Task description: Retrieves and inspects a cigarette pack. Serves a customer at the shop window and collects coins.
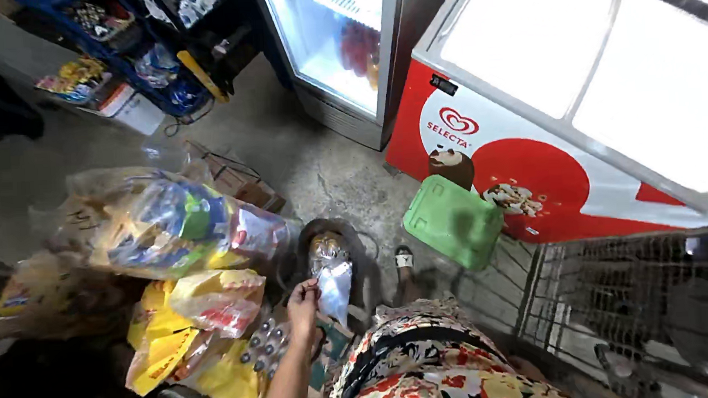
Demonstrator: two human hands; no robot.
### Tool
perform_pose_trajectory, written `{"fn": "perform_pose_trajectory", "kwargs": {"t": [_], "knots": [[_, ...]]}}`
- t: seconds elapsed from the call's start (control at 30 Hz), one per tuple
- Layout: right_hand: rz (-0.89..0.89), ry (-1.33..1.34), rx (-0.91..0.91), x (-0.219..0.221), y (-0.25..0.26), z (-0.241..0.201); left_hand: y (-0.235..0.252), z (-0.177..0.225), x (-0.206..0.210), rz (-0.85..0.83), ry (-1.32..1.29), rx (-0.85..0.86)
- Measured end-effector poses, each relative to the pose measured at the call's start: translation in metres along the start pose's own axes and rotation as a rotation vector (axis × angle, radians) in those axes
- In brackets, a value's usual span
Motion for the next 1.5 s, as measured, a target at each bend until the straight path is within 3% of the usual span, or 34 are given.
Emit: {"fn": "perform_pose_trajectory", "kwargs": {"t": [0.03,0.07,0.13,0.2,0.3,0.47,0.57,0.67,0.77,0.83,0.93,1.03,1.1,1.17,1.27,1.37,1.43,1.5], "knots": [[0.122,-0.118,-0.153,-0.026,0.043,0.013,0.008,0.011,0.005,0.044,0.006,0.030],[0.407,-0.154,-0.426,-0.055,0.084,0.023,0.014,0.022,0.006,0.115,0.021,0.056],[0.225,-0.046,-0.152,-0.101,0.129,0.001,0.021,0.038,0.002,0.258,0.072,0.102],[0.195,-0.047,-0.041,-0.166,0.140,-0.065,0.030,0.058,0.007,0.336,0.124,0.156],[0.236,-0.317,-0.096,-0.241,0.147,-0.165,0.037,0.082,0.009,0.403,0.132,0.148],[0.239,-0.588,-0.213,-0.306,0.181,-0.341,0.070,0.101,0.002,0.440,-0.199,0.050],[0.225,-0.565,-0.381,-0.290,0.179,-0.469,0.100,0.113,0.003,0.379,-0.520,-0.042],[0.116,-0.513,-0.537,-0.239,0.181,-0.579,0.145,0.130,0.001,0.349,-0.681,-0.156],[-0.062,-0.597,-0.646,-0.186,0.212,-0.648,0.209,0.158,-0.004,0.294,-0.574,-0.238],[-0.190,-0.667,-0.665,-0.162,0.216,-0.692,0.243,0.202,-0.012,0.234,-0.429,-0.251],[-0.226,-0.668,-0.637,-0.150,0.177,-0.826,0.312,0.292,-0.030,0.087,-0.093,-0.080],[-0.321,-0.266,-0.716,-0.136,0.147,-0.946,0.366,0.392,-0.037,0.001,0.114,0.144],[-0.490,-0.007,-0.692,-0.113,0.117,-1.013,0.395,0.453,-0.037,0.030,0.151,0.437],[-0.659,0.114,-0.611,-0.087,0.093,-1.071,0.421,0.505,-0.038,0.070,0.196,0.727],[-0.830,0.269,-0.339,-0.059,0.081,-1.139,0.470,0.551,-0.045,0.115,0.351,0.963],[-0.913,0.214,-0.214,-0.045,0.088,-1.213,0.518,0.585,-0.087,0.247,0.315,0.893],[-0.893,0.031,-0.283,-0.038,0.097,-1.261,0.534,0.602,-0.131,0.409,0.145,0.776],[-0.862,-0.241,-0.392,-0.031,0.112,-1.308,0.556,0.585,-0.172,0.474,0.019,0.664]]}}
Point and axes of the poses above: each hand's wrist, its own y-axis towards the middle knuckle, its own x-axis out of the palm, z = x × y, the point moved 9 cm from there along y, towards the middle knuckle, and after that the axes turned 1 degree about -y, right-handed, at the moved point
